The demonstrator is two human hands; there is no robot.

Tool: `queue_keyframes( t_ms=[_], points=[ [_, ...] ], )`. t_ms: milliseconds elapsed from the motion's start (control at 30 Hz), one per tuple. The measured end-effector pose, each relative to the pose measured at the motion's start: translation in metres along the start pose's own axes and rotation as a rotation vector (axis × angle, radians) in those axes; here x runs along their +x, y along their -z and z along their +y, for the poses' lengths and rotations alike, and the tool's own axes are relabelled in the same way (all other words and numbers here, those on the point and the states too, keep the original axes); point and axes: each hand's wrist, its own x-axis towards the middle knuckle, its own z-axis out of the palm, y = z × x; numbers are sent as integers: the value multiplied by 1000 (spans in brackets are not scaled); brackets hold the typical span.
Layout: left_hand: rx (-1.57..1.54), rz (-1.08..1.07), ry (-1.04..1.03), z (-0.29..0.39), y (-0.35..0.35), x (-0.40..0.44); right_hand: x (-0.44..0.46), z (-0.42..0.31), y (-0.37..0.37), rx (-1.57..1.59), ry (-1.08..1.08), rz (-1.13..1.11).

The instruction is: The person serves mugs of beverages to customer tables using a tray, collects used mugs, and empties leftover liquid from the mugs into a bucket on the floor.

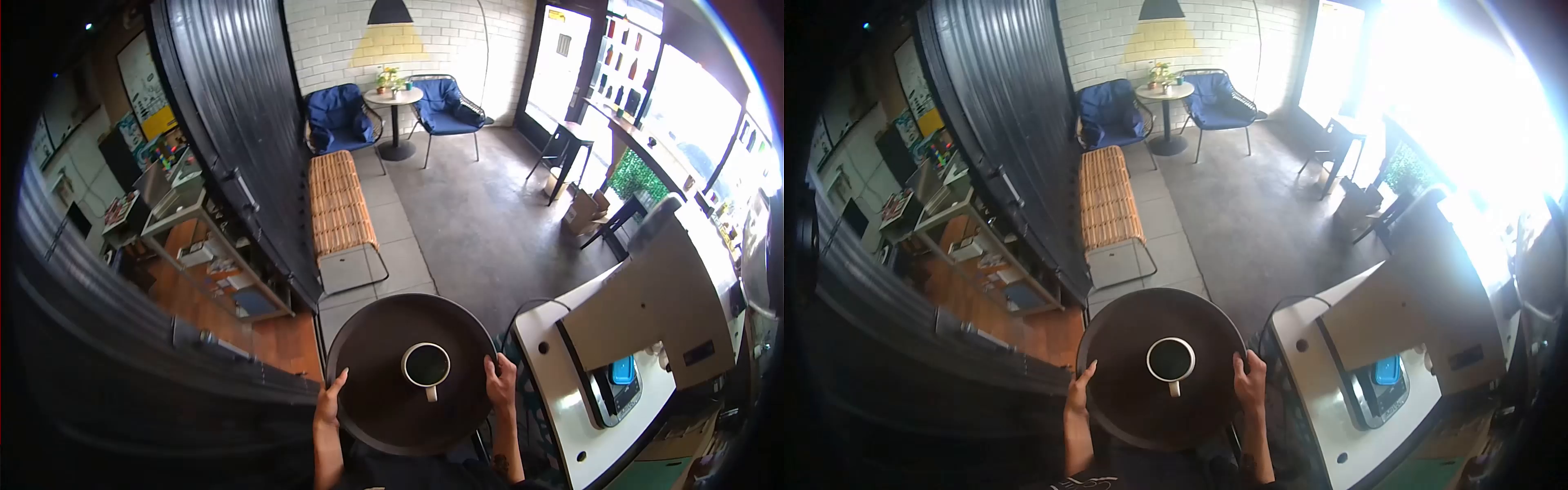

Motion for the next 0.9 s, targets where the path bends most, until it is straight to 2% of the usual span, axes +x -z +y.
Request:
queue_keyframes(
  t_ms=[67, 100, 133, 267, 333, 433, 533, 733, 833, 900],
  points=[
    [57, -158, -53, 4, 3, 16, -3, 3, 0, 0, -24, 23],
    [28, -169, 25, 10, -13, 43, 24, -11, -1, -75, -62, 24],
    [70, -172, -24, 32, -21, 84, 57, -14, -28, -58, -44, 40],
    [136, -214, -88, 77, -49, 154, 112, -9, -72, -10, -24, 120],
    [113, -233, -22, 58, -44, 197, 126, -32, -80, -44, -86, 152],
    [83, -267, 57, 61, -58, 249, 159, -16, -96, -23, -70, 194],
    [167, -318, -10, 84, -101, 275, 198, -2, -102, -16, -110, 233],
    [180, -376, 101, 93, -186, 364, 296, 10, -99, -38, -128, 305],
    [280, -352, 130, 89, -243, 403, 345, 19, -80, -56, -97, 371],
    [204, -476, 103, 86, -289, 432, 383, 13, -64, 1, -143, 411]
  ],
)
